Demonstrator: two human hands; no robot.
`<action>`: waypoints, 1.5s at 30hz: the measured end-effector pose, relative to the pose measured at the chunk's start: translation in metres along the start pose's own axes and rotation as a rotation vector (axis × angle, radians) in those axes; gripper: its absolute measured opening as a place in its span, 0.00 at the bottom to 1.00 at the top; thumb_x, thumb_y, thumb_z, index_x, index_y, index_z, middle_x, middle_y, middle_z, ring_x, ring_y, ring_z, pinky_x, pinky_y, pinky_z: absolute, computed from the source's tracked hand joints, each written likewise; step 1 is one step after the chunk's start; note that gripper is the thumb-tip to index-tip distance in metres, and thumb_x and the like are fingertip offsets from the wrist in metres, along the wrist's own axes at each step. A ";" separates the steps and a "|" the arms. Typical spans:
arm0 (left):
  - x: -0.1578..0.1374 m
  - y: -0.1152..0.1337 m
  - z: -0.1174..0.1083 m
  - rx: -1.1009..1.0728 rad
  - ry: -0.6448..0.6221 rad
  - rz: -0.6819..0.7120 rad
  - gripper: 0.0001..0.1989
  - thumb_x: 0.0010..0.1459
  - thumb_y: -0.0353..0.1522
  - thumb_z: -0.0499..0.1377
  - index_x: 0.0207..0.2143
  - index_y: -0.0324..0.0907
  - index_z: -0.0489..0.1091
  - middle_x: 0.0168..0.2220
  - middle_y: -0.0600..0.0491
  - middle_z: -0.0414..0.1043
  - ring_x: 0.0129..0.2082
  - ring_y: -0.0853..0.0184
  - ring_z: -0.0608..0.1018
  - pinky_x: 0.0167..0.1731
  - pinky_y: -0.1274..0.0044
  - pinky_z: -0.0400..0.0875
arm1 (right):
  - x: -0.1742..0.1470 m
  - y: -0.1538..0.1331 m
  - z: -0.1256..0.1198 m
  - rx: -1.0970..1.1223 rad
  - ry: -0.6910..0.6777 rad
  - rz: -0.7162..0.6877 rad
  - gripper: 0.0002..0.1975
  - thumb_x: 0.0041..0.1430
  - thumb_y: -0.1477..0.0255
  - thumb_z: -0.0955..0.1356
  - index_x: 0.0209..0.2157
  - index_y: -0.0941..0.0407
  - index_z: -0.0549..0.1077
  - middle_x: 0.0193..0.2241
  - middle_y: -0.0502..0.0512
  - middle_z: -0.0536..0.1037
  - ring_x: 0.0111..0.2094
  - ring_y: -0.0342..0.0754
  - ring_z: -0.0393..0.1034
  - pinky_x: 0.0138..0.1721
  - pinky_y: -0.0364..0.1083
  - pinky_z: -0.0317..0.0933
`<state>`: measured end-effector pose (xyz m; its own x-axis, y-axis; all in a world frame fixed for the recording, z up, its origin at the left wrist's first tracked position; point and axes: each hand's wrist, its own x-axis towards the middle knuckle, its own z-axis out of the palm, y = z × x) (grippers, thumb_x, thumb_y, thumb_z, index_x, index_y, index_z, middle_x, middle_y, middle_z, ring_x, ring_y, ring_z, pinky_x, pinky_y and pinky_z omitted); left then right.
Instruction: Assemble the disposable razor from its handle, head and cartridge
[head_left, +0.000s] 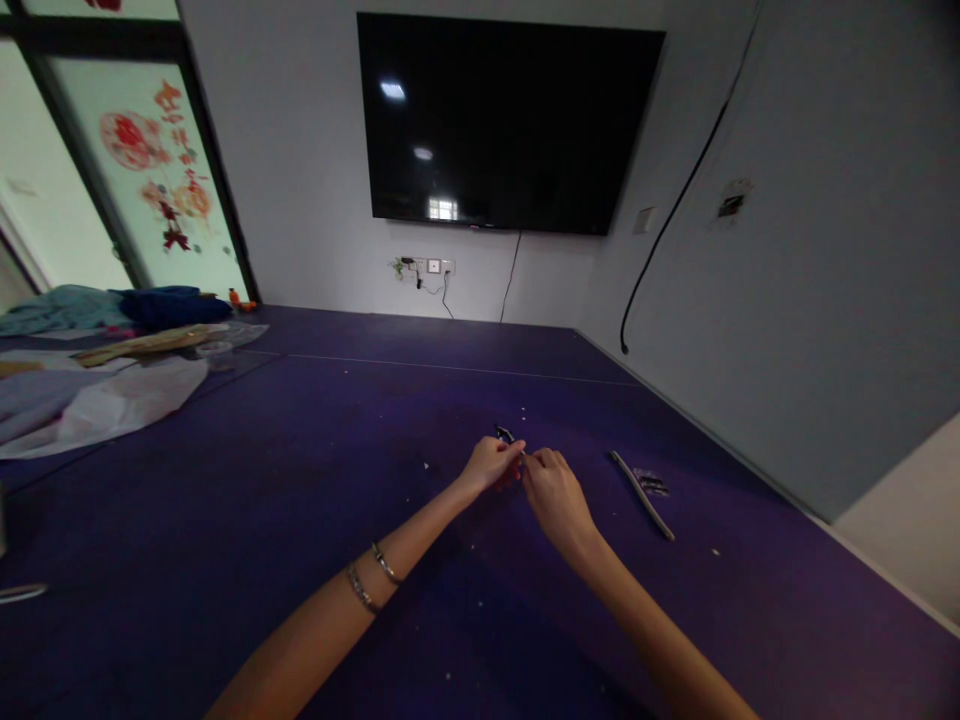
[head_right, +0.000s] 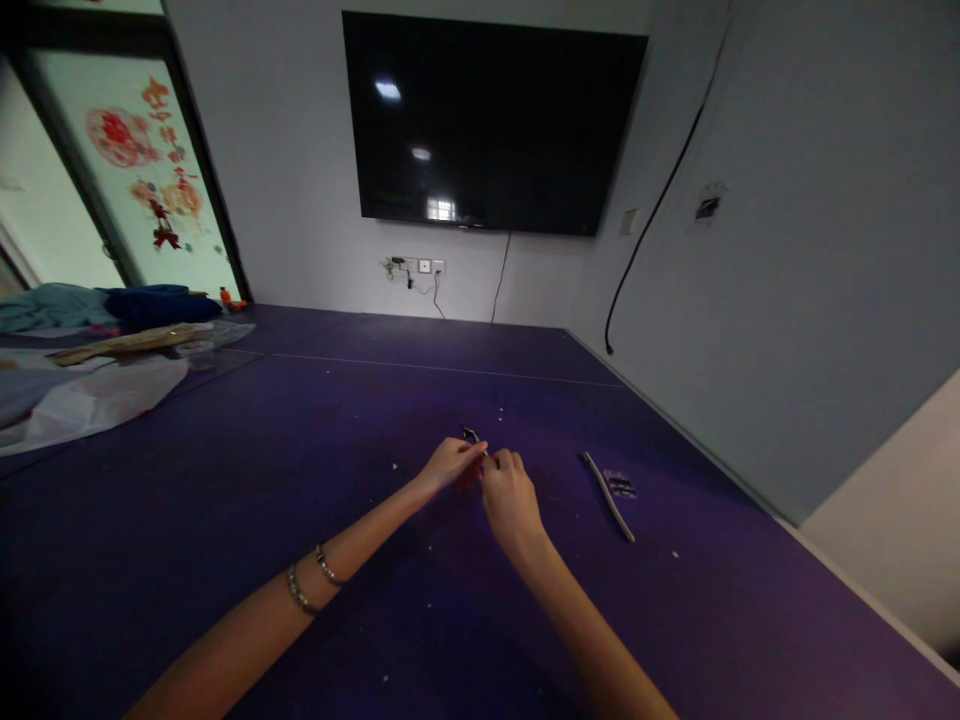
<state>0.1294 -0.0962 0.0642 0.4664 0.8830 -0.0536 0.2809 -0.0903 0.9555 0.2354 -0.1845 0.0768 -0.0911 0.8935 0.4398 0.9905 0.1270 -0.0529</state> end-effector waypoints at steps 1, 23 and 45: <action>-0.001 0.000 -0.002 0.020 0.005 0.014 0.21 0.56 0.43 0.50 0.22 0.35 0.68 0.17 0.53 0.67 0.12 0.72 0.67 0.12 0.81 0.60 | -0.001 -0.002 0.001 -0.016 -0.001 -0.006 0.13 0.58 0.81 0.59 0.41 0.61 0.72 0.37 0.61 0.72 0.39 0.50 0.64 0.39 0.44 0.59; 0.031 -0.004 -0.090 0.978 -0.125 -0.107 0.09 0.46 0.30 0.55 0.18 0.35 0.70 0.15 0.51 0.67 0.18 0.69 0.70 0.21 0.80 0.64 | -0.018 0.094 -0.008 -0.034 -0.007 0.200 0.16 0.58 0.72 0.59 0.37 0.61 0.76 0.35 0.61 0.77 0.37 0.51 0.71 0.41 0.44 0.60; 0.014 -0.033 -0.082 1.077 0.025 -0.125 0.21 0.51 0.47 0.52 0.32 0.39 0.72 0.36 0.43 0.74 0.38 0.57 0.76 0.34 0.74 0.67 | -0.038 0.188 -0.010 -0.151 -0.474 0.489 0.22 0.56 0.56 0.58 0.35 0.57 0.74 0.35 0.65 0.77 0.37 0.60 0.73 0.32 0.50 0.60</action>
<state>0.0575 -0.0427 0.0558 0.3693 0.9221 -0.1156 0.9199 -0.3450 0.1862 0.4264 -0.1986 0.0590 0.3677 0.9290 -0.0428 0.9297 -0.3682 -0.0045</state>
